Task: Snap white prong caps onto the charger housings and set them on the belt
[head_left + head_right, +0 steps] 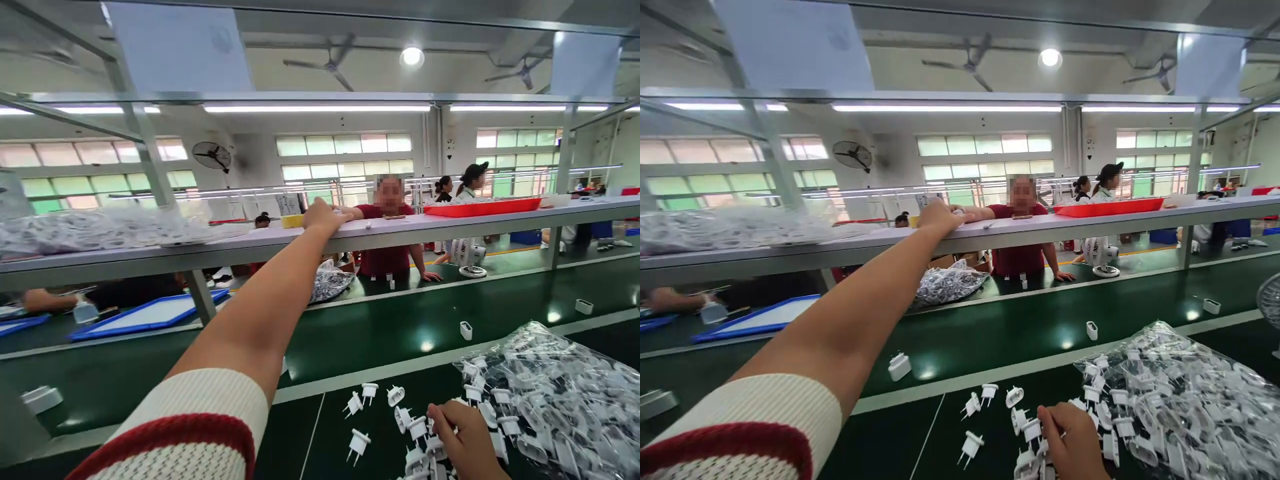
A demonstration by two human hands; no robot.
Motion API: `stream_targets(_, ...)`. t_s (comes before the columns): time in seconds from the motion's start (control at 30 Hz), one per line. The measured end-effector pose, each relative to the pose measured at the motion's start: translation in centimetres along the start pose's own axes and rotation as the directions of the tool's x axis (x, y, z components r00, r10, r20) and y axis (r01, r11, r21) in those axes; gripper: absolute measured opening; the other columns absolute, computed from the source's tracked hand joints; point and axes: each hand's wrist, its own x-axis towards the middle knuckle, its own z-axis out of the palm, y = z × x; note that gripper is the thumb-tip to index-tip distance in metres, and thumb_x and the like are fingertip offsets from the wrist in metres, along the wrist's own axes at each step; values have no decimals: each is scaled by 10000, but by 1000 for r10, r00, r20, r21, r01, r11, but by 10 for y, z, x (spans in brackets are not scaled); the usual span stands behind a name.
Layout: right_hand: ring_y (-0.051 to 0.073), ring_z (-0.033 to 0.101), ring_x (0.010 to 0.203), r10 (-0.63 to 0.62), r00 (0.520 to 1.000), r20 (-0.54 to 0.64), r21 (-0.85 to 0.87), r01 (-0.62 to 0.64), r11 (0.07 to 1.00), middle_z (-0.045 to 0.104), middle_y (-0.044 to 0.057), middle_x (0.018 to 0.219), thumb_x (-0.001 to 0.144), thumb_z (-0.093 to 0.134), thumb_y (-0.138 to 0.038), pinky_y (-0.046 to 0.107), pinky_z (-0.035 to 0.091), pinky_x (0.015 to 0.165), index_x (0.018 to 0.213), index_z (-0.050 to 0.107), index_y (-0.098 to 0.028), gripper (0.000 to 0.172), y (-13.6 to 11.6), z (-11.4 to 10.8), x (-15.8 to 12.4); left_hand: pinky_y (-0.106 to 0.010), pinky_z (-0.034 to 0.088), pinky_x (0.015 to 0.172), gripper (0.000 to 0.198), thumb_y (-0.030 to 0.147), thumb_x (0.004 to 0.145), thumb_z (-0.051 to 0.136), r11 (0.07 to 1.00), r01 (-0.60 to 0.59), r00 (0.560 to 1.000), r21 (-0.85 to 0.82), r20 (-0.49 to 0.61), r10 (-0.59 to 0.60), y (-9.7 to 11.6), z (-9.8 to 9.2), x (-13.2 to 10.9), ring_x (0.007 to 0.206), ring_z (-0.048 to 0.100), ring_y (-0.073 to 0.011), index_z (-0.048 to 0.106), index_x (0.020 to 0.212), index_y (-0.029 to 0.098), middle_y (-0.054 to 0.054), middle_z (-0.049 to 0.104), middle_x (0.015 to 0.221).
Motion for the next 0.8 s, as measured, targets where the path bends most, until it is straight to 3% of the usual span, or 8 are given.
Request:
stream_targets(0.2, 128, 566, 540, 58, 998, 5, 6, -58, 998, 582, 4, 566, 1089, 419, -477, 270, 335, 556, 610, 626, -201, 590, -16, -1, 4, -587, 406, 1116, 514, 298, 736, 885, 975, 197, 977, -107, -57, -204, 0, 5, 7, 1187, 608, -341, 414, 548, 211, -69, 652, 710)
stream_targets(0.27, 125, 561, 541, 75, 997, 12, 9, -75, 997, 577, 2, 562, 1087, 426, -478, 270, 335, 563, 604, 624, -203, 590, -18, -2, 4, -618, 368, 1138, 497, 230, 709, 889, 969, 188, 977, -160, -74, -202, 4, 1, 6, 1195, 597, -355, 429, 521, 214, -52, 614, 677)
stream_targets(0.37, 138, 583, 560, 79, 997, 25, 23, -79, 997, 607, 14, 582, 1079, 439, -484, 275, 361, 579, 615, 643, -209, 577, -19, -5, 2, -567, 374, 1133, 364, 267, 783, 853, 962, 101, 972, -252, -183, -150, 12, -7, -14, 1253, 589, -329, 543, 612, 182, -60, 680, 872)
stream_targets(0.43, 152, 603, 574, 74, 996, 41, 41, -76, 996, 630, 24, 601, 1074, 451, -494, 280, 390, 584, 628, 660, -214, 567, -19, -8, 1, -497, 424, 1064, 268, 357, 858, 813, 926, -5, 954, -378, -278, -108, 20, -11, -53, 1230, 622, -264, 652, 790, 154, -69, 706, 1070)
stream_targets(0.47, 159, 613, 578, 76, 996, 46, 58, -79, 995, 639, 27, 606, 1073, 454, -499, 282, 407, 583, 639, 671, -217, 561, -19, -11, 2, -491, 435, 1003, 300, 353, 843, 844, 809, -102, 951, -579, -294, -91, 25, -11, -80, 1181, 650, -248, 690, 927, 110, -110, 713, 1112)
stream_targets(0.53, 176, 644, 599, 97, 994, 42, 116, -101, 988, 668, 34, 637, 1066, 472, -507, 289, 455, 584, 707, 721, -223, 521, -24, -19, 11, -405, 570, 855, 470, 534, 835, 806, 727, -153, 958, -669, -281, -56, 37, -7, -148, 964, 735, -214, 703, 1092, 155, -87, 757, 1041)
stream_targets(0.67, 199, 732, 760, 89, 995, -39, 254, -76, 964, 772, 58, 920, 1007, 632, -456, 316, 591, 706, 1110, 789, -256, 275, -56, -40, 46, -290, 652, 763, 338, 388, 867, 810, 638, -19, 998, -769, -48, -28, 53, 3, -283, 829, 783, -180, 735, 1121, 177, -66, 800, 965)
stream_targets(0.8, 181, 739, 993, -45, 994, -102, 366, 80, 927, 717, 50, 1245, 996, 677, -320, 313, 627, 878, 1366, 668, -361, 372, -105, -46, 81, -245, 653, 842, 390, 191, 846, 831, 550, 72, 997, -832, 47, -60, 52, -3, -345, 914, 786, -162, 711, 1217, 209, -45, 804, 1004)
